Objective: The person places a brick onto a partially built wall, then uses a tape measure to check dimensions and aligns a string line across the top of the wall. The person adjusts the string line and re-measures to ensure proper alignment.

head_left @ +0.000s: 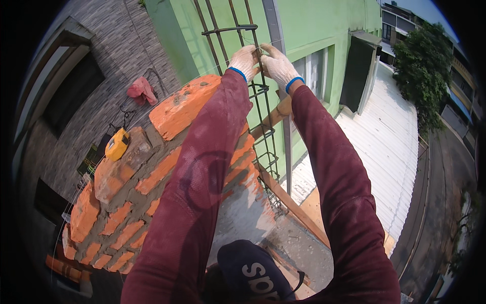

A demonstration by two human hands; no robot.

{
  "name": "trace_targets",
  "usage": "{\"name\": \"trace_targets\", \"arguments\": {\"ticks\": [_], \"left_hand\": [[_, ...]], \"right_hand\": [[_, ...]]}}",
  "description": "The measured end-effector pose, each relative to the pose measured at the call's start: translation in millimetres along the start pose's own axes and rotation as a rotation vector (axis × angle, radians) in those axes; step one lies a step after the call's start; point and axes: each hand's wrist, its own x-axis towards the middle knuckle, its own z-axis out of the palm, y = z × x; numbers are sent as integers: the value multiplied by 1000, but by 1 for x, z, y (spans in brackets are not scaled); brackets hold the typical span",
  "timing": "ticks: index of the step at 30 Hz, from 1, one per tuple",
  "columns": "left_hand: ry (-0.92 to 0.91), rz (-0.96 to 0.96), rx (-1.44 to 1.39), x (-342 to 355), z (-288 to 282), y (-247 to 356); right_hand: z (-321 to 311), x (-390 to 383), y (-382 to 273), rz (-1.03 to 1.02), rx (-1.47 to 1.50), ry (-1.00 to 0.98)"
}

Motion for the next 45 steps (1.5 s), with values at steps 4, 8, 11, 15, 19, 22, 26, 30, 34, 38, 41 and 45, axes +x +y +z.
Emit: {"name": "trace_targets", "arguments": {"ticks": [4,8,11,15,19,22,26,30,34,38,41,45], "left_hand": [[41,-170,-664,10,1,-2],[259,-210,-815,-1,7,-2],[368,-173,-458,-12,26,22],[327,-122,-325,-21,18,21],[235,3,-264,-14,35,42],[259,12,-222,-14,18,8],[252,19,-333,-21,23,15],[244,6,-402,-16,22,15],[284,-23,-409,-25,27,33],[230,-26,-343,-24,21,34],[310,-8,-427,-25,30,32],[295,23,-448,-22,25,18]], "right_hand": [[-6,30,-9,92,-75,-26],[0,28,-22,158,-181,-57],[-9,26,-24,260,-110,-82],[-8,34,-30,215,-318,-273],[-35,75,26,-154,-664,-176],[2,57,19,-164,-665,-127],[13,21,5,27,-37,136],[10,6,8,37,128,108],[1,7,-8,-37,-219,137],[-2,26,-6,-68,-364,220],[3,30,2,48,-476,298],[18,24,-12,25,-712,355]]}}
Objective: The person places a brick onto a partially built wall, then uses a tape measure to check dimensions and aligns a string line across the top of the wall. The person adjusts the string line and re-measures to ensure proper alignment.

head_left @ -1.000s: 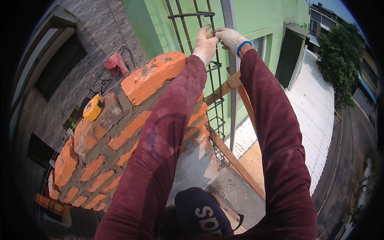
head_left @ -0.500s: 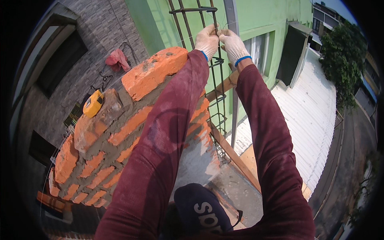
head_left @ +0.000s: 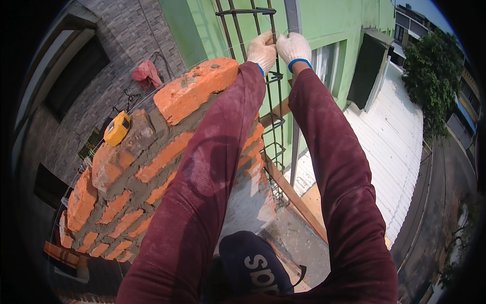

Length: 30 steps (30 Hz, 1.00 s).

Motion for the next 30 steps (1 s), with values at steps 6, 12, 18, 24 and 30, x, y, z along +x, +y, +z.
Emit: {"name": "trace_targets", "arguments": {"ticks": [6,12,18,24,30], "left_hand": [[12,-8,45,0,9,7],[36,-13,231,-10,-2,17],[-75,56,233,1,1,4],[123,101,344,-6,6,5],[54,-13,337,-9,2,15]], "right_hand": [[29,-3,3,402,953,91],[20,-16,11,266,1117,-75],[5,7,34,-9,622,-266],[9,15,14,151,791,-201],[14,-18,18,318,760,-11]]}}
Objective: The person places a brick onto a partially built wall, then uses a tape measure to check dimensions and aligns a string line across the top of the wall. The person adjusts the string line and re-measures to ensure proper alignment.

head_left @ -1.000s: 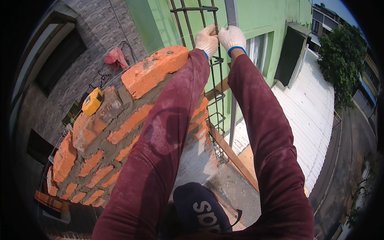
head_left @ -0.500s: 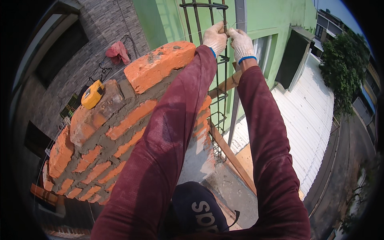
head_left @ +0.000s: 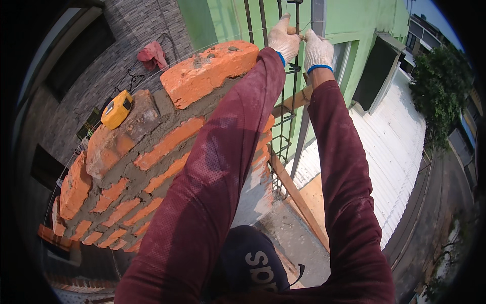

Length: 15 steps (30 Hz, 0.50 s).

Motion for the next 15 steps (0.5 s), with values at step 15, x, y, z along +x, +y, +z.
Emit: {"name": "trace_targets", "arguments": {"ticks": [15], "left_hand": [[-35,-23,-190,3,0,-5]], "right_hand": [[-17,-33,13,184,1253,-470]]}}
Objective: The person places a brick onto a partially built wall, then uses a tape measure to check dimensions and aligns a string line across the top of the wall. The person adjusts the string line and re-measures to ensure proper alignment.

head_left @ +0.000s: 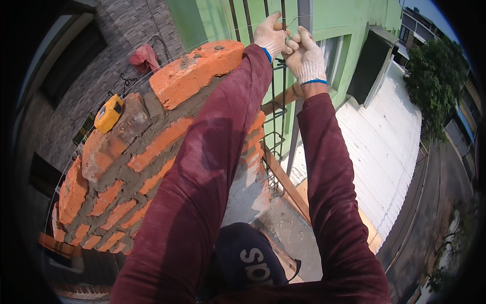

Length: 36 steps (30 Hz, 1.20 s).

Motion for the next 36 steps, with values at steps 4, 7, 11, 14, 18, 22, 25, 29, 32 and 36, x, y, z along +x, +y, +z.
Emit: {"name": "trace_targets", "arguments": {"ticks": [4,7,11,14,18,22,25,29,32,36], "left_hand": [[49,49,77,-2,6,1],[28,55,66,12,1,-16],[19,-20,-33,11,-1,-15],[70,-36,-158,10,-5,-23],[-84,-406,-213,-7,7,-24],[-327,-368,-500,-9,-33,-51],[-220,-472,-574,-26,-11,-29],[-124,-590,-753,-39,-3,5],[-87,-644,-904,-41,-18,4],[-3,-609,-669,-48,0,12]], "right_hand": [[-4,-29,2,-69,75,19],[-6,-35,5,-120,-159,-43],[16,-51,5,-206,-552,-22],[5,-52,4,-146,-558,-4],[-14,-52,-1,-162,-603,45],[2,-52,13,-358,-1440,-156],[10,-64,-7,-312,-1445,-153],[37,-65,-23,-232,-788,242],[44,-38,-18,-28,-889,369],[27,4,-28,-342,-1525,488]]}}
